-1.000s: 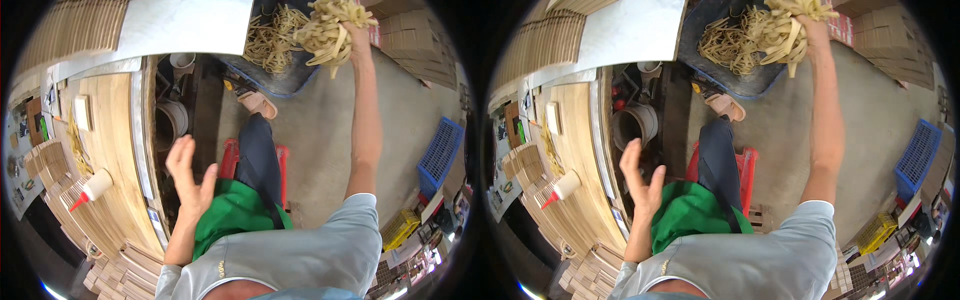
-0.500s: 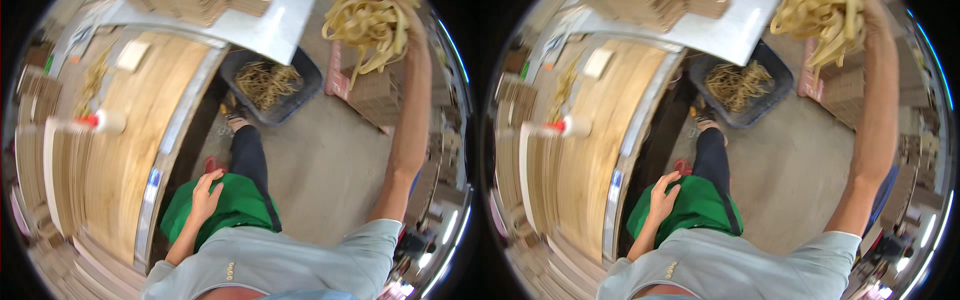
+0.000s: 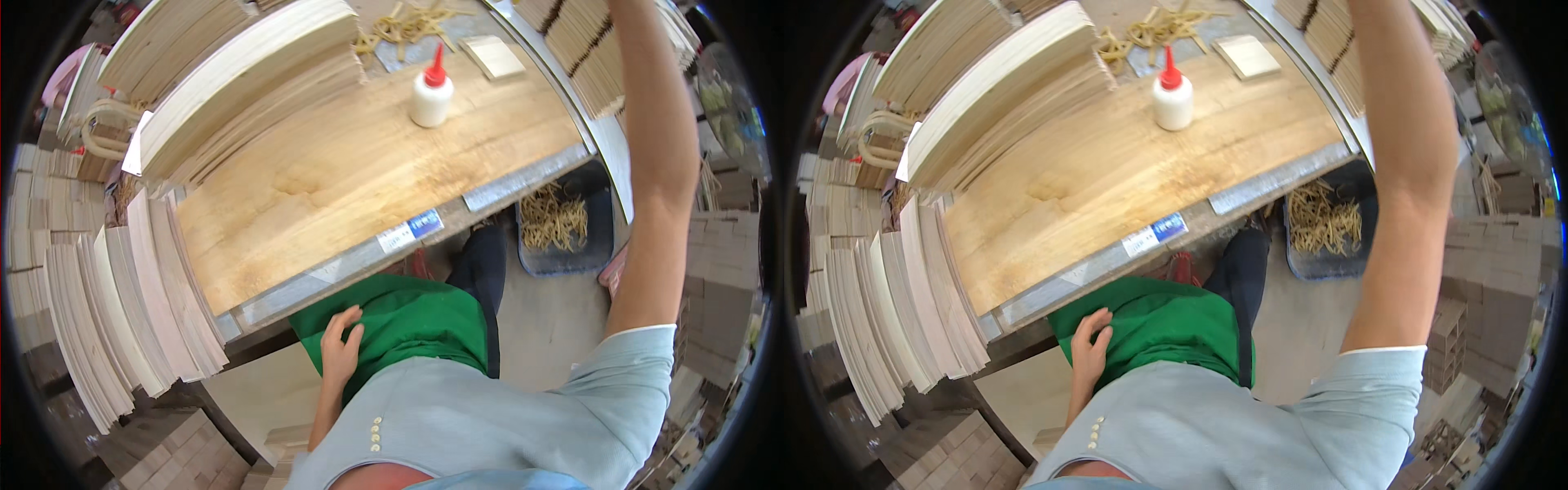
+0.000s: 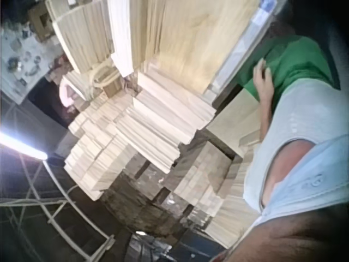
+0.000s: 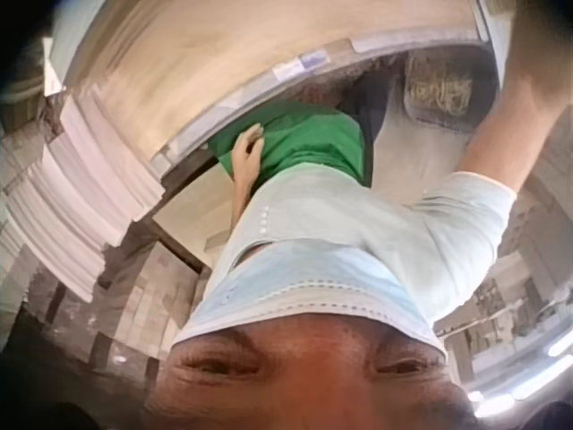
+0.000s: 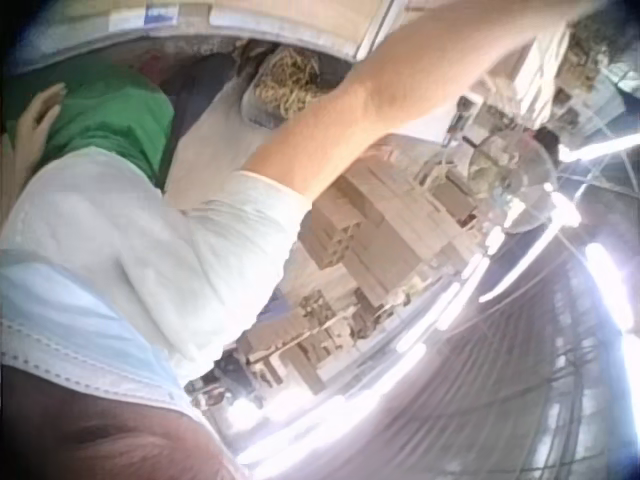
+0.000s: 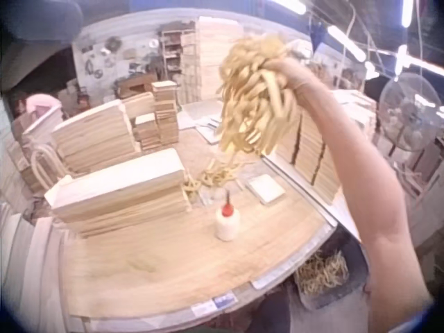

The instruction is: The recorder applies glue to wooden planks and assembles them into rectangular boxes, occasionally moving stacks of wood components.

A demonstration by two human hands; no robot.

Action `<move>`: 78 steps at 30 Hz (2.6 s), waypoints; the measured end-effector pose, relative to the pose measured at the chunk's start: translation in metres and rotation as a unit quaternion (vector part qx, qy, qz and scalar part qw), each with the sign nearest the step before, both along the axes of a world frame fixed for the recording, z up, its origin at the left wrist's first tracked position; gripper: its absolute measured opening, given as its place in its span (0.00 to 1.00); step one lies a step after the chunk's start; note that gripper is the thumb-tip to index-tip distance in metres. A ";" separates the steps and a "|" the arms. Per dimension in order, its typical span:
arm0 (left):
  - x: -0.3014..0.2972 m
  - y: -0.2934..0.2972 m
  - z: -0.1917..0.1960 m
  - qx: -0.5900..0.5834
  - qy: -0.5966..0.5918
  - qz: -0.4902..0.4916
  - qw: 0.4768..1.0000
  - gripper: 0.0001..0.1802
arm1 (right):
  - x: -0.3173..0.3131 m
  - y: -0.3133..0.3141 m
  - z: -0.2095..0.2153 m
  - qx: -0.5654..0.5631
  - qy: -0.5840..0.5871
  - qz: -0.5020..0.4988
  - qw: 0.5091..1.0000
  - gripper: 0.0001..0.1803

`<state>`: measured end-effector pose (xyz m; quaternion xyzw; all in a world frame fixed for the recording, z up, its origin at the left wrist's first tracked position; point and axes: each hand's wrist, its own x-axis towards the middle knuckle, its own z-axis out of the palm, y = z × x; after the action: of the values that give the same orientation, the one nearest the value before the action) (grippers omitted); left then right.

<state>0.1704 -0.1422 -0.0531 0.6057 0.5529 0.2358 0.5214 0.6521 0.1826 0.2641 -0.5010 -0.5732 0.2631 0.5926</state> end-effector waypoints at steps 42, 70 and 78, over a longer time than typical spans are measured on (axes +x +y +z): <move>-0.048 0.020 0.026 -0.005 -0.205 -0.090 0.975 0.11 | -0.160 -0.138 -0.161 -0.064 -0.254 -0.124 0.957 0.13; -0.092 0.125 0.130 0.222 -0.175 0.124 0.951 0.22 | -0.200 -0.170 -0.291 -0.093 -0.259 -0.132 0.952 0.11; -0.157 0.356 0.148 0.319 0.230 0.282 0.875 0.38 | -0.202 0.000 -0.170 0.037 -0.305 -0.187 0.933 0.20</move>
<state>0.0132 0.2139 0.0947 0.5945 0.6995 0.3905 0.0687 0.4498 0.1824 0.0940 -0.6330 -0.6317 -0.0392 0.4457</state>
